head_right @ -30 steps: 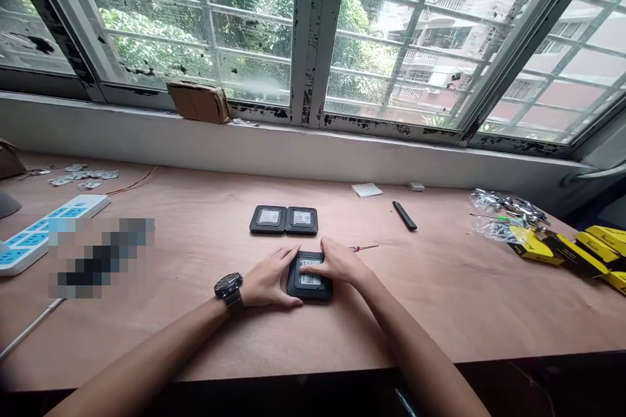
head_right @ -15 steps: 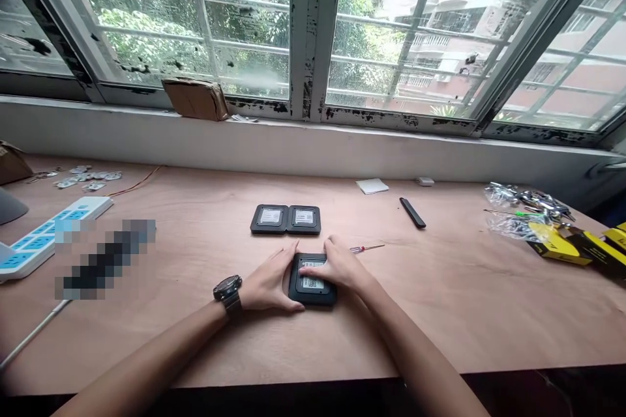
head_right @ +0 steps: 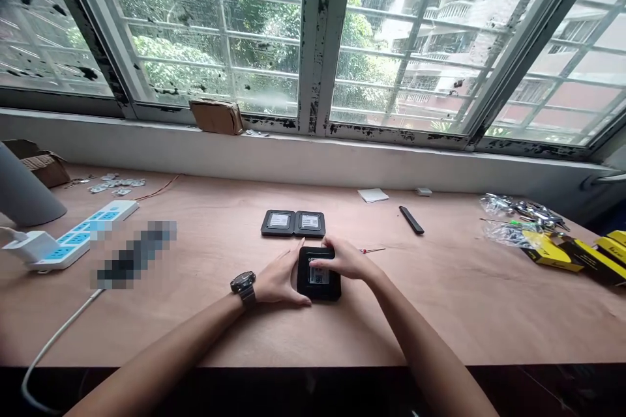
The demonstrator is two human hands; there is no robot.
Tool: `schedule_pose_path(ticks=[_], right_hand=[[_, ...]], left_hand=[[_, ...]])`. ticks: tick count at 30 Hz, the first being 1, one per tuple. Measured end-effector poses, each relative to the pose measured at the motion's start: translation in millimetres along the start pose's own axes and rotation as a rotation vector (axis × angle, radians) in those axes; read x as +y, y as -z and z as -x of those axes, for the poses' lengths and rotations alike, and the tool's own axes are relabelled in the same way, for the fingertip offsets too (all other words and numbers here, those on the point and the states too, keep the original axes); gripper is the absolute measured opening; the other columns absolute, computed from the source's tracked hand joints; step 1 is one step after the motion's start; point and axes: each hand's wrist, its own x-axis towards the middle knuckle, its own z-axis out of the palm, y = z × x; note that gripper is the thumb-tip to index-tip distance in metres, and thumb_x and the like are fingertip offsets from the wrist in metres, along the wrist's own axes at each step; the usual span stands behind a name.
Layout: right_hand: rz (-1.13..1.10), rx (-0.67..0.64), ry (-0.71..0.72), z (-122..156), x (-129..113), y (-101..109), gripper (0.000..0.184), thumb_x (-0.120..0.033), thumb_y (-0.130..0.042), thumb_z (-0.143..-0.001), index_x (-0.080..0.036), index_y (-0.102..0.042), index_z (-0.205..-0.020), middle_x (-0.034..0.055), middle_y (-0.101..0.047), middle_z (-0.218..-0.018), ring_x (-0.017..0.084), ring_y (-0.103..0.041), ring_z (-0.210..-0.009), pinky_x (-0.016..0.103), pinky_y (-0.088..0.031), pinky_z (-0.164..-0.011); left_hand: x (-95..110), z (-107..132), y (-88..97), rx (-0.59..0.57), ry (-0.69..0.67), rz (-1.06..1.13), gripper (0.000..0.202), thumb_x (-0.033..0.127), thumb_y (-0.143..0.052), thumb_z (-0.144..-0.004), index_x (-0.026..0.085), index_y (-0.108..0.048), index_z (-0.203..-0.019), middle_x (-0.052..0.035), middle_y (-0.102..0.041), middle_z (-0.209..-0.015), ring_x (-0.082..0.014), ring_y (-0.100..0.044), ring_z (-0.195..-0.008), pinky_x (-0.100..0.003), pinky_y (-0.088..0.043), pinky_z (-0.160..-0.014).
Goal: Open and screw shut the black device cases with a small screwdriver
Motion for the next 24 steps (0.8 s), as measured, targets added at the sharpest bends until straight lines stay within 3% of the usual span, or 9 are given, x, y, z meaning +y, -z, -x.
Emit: schedule_pose_path(ticks=[4,6,8,10,12,16,19,24], right_hand=[[0.044,-0.052,0.033,8.7,-16.0,23.5,0.04,-0.058,-0.069,-0.083,-0.021,-0.054,-0.082,-0.0008,-0.064,-0.079,0.017,-0.056,-0.068,0.026,-0.038,-0.055],[0.105,-0.025,0.055,13.6,-21.5,34.8,0.036,-0.055,-0.069,-0.084,-0.022,-0.056,-0.083,-0.0002,-0.066,-0.08,0.018,-0.058,-0.069,0.027,-0.039,-0.056],[0.217,0.009,0.09,17.8,-26.3,42.9,0.028,-0.05,-0.07,-0.085,-0.023,-0.06,-0.084,0.0003,-0.068,-0.081,0.019,-0.059,-0.071,0.029,-0.04,-0.059],[0.353,0.037,0.195,21.1,-29.5,46.3,0.019,-0.042,-0.071,-0.087,-0.025,-0.063,-0.084,0.0012,-0.069,-0.082,0.021,-0.061,-0.077,0.032,-0.043,-0.067],[0.472,0.071,0.352,24.7,-27.8,45.4,0.01,-0.033,-0.067,-0.092,-0.026,-0.066,-0.086,0.004,-0.071,-0.091,0.025,-0.062,-0.089,0.037,-0.045,-0.081],[0.606,0.159,0.526,39.5,1.6,34.4,0.016,-0.022,-0.052,-0.1,-0.026,-0.068,-0.098,0.0082,-0.069,-0.12,0.029,-0.059,-0.113,0.045,-0.043,-0.097],[0.601,0.223,0.495,55.8,40.8,18.7,0.021,-0.014,-0.05,-0.098,-0.025,-0.067,-0.094,0.0083,-0.069,-0.12,0.027,-0.063,-0.107,0.044,-0.048,-0.091],[0.495,0.334,0.407,73.4,88.4,-8.4,0.027,-0.008,-0.047,-0.093,-0.025,-0.068,-0.094,0.008,-0.071,-0.116,0.027,-0.066,-0.107,0.044,-0.054,-0.088]], left_hand=[[6.4,27.7,2.8,0.079,0.051,-0.182,0.124,0.07,-0.081,-0.064,0.021,-0.019,-0.16,-0.0179,-0.039,-0.156,-0.0426,-0.038,-0.142,-0.057,-0.025,-0.119],[11.7,53.1,1.5,0.169,0.16,-0.315,0.121,0.079,-0.073,-0.067,0.022,-0.019,-0.159,-0.0199,-0.044,-0.152,-0.047,-0.039,-0.139,-0.064,-0.018,-0.118],[19.7,79.5,0.0,0.263,0.288,-0.411,0.131,0.087,-0.069,-0.061,0.019,-0.017,-0.16,-0.0238,-0.046,-0.149,-0.0541,-0.037,-0.138,-0.071,-0.015,-0.115],[28.2,100.5,1.2,0.287,0.346,-0.469,0.129,0.088,-0.068,-0.062,0.021,-0.017,-0.16,-0.0225,-0.053,-0.143,-0.054,-0.039,-0.137,-0.071,-0.012,-0.116],[32.9,113.0,6.7,0.272,0.359,-0.499,0.116,0.083,-0.065,-0.072,0.023,-0.019,-0.16,-0.0192,-0.057,-0.139,-0.0493,-0.042,-0.137,-0.068,-0.012,-0.119],[24.2,116.7,28.1,0.18,0.281,-0.472,0.097,0.072,-0.062,-0.085,0.027,-0.021,-0.16,-0.0149,-0.044,-0.154,-0.0413,-0.039,-0.142,-0.062,-0.015,-0.122],[11.4,108.7,42.9,0.074,0.222,-0.35,0.107,0.071,-0.068,-0.081,0.025,-0.014,-0.162,-0.0136,-0.033,-0.162,-0.0393,-0.031,-0.148,-0.058,-0.02,-0.123],[1.5,82.7,48.3,0.01,0.152,-0.093,0.11,0.057,-0.077,-0.08,0.024,-0.011,-0.162,-0.0124,-0.032,-0.163,-0.0334,-0.036,-0.147,-0.047,-0.031,-0.121]])
